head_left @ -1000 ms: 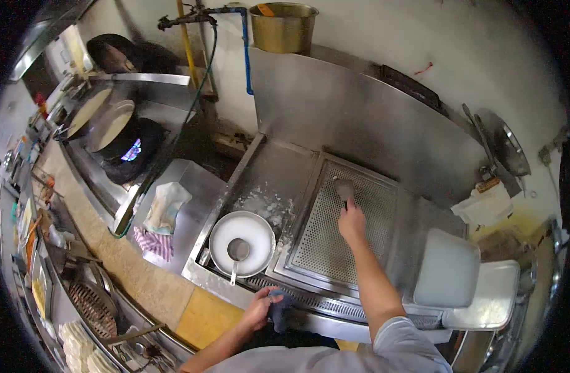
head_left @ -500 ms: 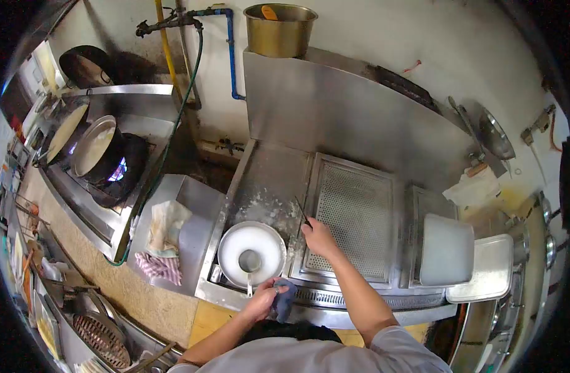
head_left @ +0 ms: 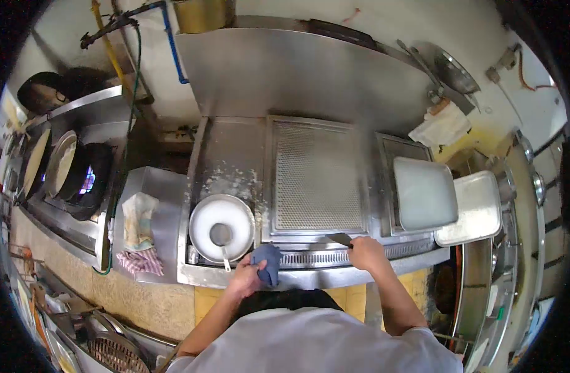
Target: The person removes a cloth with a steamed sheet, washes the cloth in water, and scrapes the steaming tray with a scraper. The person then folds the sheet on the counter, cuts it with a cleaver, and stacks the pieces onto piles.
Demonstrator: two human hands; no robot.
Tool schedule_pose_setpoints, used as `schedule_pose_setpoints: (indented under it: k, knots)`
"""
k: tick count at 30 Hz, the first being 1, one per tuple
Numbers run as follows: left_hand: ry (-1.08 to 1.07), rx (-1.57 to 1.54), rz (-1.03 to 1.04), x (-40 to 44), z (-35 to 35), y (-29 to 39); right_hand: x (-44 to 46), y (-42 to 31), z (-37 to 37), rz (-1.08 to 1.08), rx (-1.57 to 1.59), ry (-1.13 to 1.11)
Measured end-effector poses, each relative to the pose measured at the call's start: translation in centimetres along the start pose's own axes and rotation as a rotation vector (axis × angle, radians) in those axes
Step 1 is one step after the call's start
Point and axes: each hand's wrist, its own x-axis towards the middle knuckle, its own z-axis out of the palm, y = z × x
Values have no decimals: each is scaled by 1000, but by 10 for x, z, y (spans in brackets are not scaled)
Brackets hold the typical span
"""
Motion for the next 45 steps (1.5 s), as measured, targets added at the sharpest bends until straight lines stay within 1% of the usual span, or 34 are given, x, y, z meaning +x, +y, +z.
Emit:
schedule_pose_setpoints:
  k: [1, 2, 3, 5, 8, 11, 14, 17, 18, 20, 21, 24, 26, 28, 29, 31, 32, 34, 35, 36, 39, 42, 45]
  knots:
    - [-14, -68, -44, 0, 3, -4, 2, 11, 7, 7, -25, 39]
    - [-27, -135, -89, 0, 5, -9, 3, 21, 12, -2, -35, 31]
    - [-86, -72, -76, 9, -7, -27, 5, 27, 14, -17, -46, 26]
    - [-150, -177, -149, 6, 5, -35, 0, 25, 1, -38, -77, 6]
    - [-208, -253, -201, -3, 29, -45, 20, 32, 8, -105, -59, 77]
    - [-249, -308, -238, -1, 31, -73, 30, 45, 17, -155, -86, 50]
    - [-254, -350, -235, -3, 47, -87, 18, 45, 9, -133, -65, -37]
    - [-250, -409, -214, 7, 46, -105, -11, 49, 28, -198, 49, 74]
    - [-251, -433, -208, 10, 43, -111, -12, 54, 50, -142, 135, 130]
    - [-198, -433, -162, 6, 51, -114, -5, 61, 99, -42, 304, 239]
    - [-171, -433, -139, 4, 57, -115, -15, 57, 100, 0, 430, 318]
    - [-161, -386, -85, -18, 89, -111, 42, 81, 153, -107, 398, 285]
    - [-226, -381, -85, 18, 61, -133, 31, 75, 151, -55, 508, 362]
    - [-255, -291, -15, 36, 56, -133, 28, 70, 151, -37, 563, 430]
    - [-245, -206, 46, 45, 60, -136, 28, 73, 156, -38, 563, 453]
    - [-193, -156, 131, 71, 57, -145, 26, 75, 156, -62, 575, 478]
    - [-153, -192, 156, 101, 42, -155, 23, 74, 153, -84, 589, 478]
    - [-93, -285, 164, 108, 62, -147, 14, 68, 142, -80, 605, 491]
    - [-66, -345, 149, 79, 105, -120, 6, 62, 134, -60, 607, 496]
    - [-40, -405, 135, 61, 131, -104, -2, 56, 126, -41, 609, 502]
    - [-85, -407, 288, 74, 130, -108, -23, 43, 99, -32, 626, 471]
    - [81, -254, 382, 62, 147, -109, -16, 44, 104, -102, 628, 547]
    - [211, -41, 469, 80, 155, -97, -24, 37, 88, -51, 601, 485]
